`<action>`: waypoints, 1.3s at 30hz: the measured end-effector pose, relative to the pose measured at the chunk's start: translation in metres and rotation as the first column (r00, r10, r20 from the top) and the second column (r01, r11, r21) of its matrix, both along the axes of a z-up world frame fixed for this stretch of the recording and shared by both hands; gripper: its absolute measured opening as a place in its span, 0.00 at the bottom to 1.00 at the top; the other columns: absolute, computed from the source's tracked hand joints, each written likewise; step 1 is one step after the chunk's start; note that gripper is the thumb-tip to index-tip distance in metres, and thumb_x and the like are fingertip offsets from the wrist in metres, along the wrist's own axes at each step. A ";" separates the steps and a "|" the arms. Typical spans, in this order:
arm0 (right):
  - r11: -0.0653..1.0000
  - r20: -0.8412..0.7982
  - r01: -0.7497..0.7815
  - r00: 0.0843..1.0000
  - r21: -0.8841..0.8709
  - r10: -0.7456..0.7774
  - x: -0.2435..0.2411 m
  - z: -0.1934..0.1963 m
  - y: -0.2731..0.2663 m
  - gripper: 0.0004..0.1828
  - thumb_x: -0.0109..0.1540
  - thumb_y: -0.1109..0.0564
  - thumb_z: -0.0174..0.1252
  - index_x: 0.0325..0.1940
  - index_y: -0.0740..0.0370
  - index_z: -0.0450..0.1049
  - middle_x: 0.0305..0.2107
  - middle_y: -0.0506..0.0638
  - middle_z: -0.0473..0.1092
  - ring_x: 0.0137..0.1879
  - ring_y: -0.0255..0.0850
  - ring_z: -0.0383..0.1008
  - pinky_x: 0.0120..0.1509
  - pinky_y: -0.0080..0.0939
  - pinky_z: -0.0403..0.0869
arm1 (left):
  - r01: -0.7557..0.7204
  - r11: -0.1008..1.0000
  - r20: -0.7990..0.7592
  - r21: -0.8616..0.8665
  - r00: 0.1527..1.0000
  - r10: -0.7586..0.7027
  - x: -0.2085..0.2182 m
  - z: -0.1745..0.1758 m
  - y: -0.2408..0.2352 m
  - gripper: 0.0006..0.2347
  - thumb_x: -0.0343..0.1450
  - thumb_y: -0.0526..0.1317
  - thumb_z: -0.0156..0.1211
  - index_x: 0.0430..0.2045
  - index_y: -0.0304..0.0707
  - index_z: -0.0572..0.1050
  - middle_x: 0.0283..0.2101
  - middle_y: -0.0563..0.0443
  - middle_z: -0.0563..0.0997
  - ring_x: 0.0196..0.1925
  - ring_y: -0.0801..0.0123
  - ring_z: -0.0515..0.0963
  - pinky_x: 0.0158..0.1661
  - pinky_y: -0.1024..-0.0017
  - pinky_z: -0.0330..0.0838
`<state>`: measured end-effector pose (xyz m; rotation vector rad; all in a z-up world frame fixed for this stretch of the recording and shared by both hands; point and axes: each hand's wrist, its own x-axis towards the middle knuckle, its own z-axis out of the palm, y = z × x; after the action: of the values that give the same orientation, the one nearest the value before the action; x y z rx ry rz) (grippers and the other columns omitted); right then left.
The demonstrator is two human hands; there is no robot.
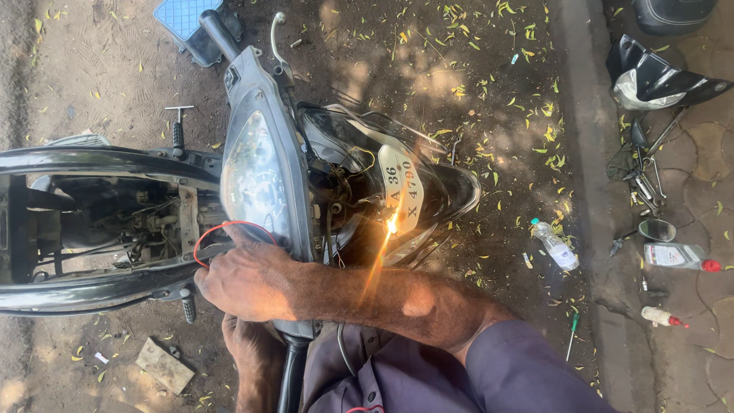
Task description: The person works on the front electrical system of a scooter, connecting wires near the headlight and handlebar area. They repeatedly test the headlight by turning the ignition on and off, adjusting the wiring connections between tests.
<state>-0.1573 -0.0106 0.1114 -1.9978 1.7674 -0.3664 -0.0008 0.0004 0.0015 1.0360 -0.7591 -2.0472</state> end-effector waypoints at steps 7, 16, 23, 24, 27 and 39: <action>0.998 -0.104 -0.015 0.995 -0.057 0.010 0.000 0.000 0.003 0.10 0.62 0.56 0.52 0.41 0.64 0.75 0.29 0.52 0.74 0.40 0.44 0.79 0.75 0.71 0.56 | -0.014 1.000 0.048 0.016 0.999 0.013 -0.005 0.006 -0.002 0.13 0.77 0.36 0.54 0.52 0.25 0.72 0.49 0.42 0.80 0.48 0.63 0.82 0.48 0.66 0.77; 0.996 -0.169 -0.091 0.982 -0.004 0.089 0.000 0.007 -0.001 0.10 0.59 0.57 0.56 0.42 0.61 0.79 0.34 0.49 0.74 0.47 0.41 0.77 0.75 0.77 0.53 | 0.015 1.000 0.065 0.008 0.998 -0.015 0.002 -0.005 -0.005 0.12 0.77 0.37 0.55 0.48 0.24 0.73 0.45 0.43 0.81 0.43 0.66 0.82 0.43 0.68 0.78; 0.996 -0.170 -0.086 0.982 -0.010 0.084 0.000 0.006 0.000 0.11 0.58 0.57 0.57 0.42 0.62 0.78 0.35 0.49 0.74 0.47 0.41 0.77 0.75 0.75 0.53 | 0.015 1.000 0.046 0.010 0.999 -0.015 0.005 -0.012 -0.006 0.12 0.78 0.38 0.55 0.48 0.25 0.73 0.45 0.44 0.81 0.43 0.66 0.83 0.44 0.67 0.78; 0.996 -0.174 -0.089 0.981 0.005 0.088 0.000 0.006 -0.001 0.11 0.58 0.57 0.57 0.42 0.62 0.78 0.34 0.48 0.75 0.47 0.41 0.77 0.76 0.75 0.53 | 0.008 1.000 0.035 0.009 0.999 -0.009 0.005 -0.013 -0.005 0.11 0.78 0.38 0.55 0.48 0.25 0.73 0.45 0.44 0.81 0.44 0.66 0.83 0.44 0.68 0.78; 0.999 -0.148 -0.052 0.988 0.010 0.053 0.002 0.004 -0.001 0.10 0.60 0.55 0.56 0.40 0.59 0.79 0.35 0.47 0.76 0.47 0.41 0.78 0.74 0.70 0.57 | -0.003 1.000 0.010 0.005 1.000 0.003 0.006 -0.016 -0.003 0.11 0.78 0.37 0.56 0.49 0.25 0.73 0.46 0.43 0.82 0.44 0.65 0.83 0.45 0.68 0.79; 0.998 -0.154 -0.033 0.988 -0.062 0.023 0.002 0.002 0.002 0.09 0.59 0.56 0.55 0.39 0.59 0.78 0.32 0.49 0.76 0.45 0.41 0.79 0.71 0.64 0.59 | 0.005 0.999 0.065 0.035 0.998 -0.007 0.003 -0.010 -0.008 0.12 0.77 0.37 0.55 0.49 0.24 0.73 0.45 0.43 0.81 0.42 0.66 0.83 0.41 0.69 0.79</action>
<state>-0.1549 -0.0090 0.1130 -2.1456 1.8381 -0.2697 0.0021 -0.0076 -0.0081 1.1261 -0.7627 -2.0468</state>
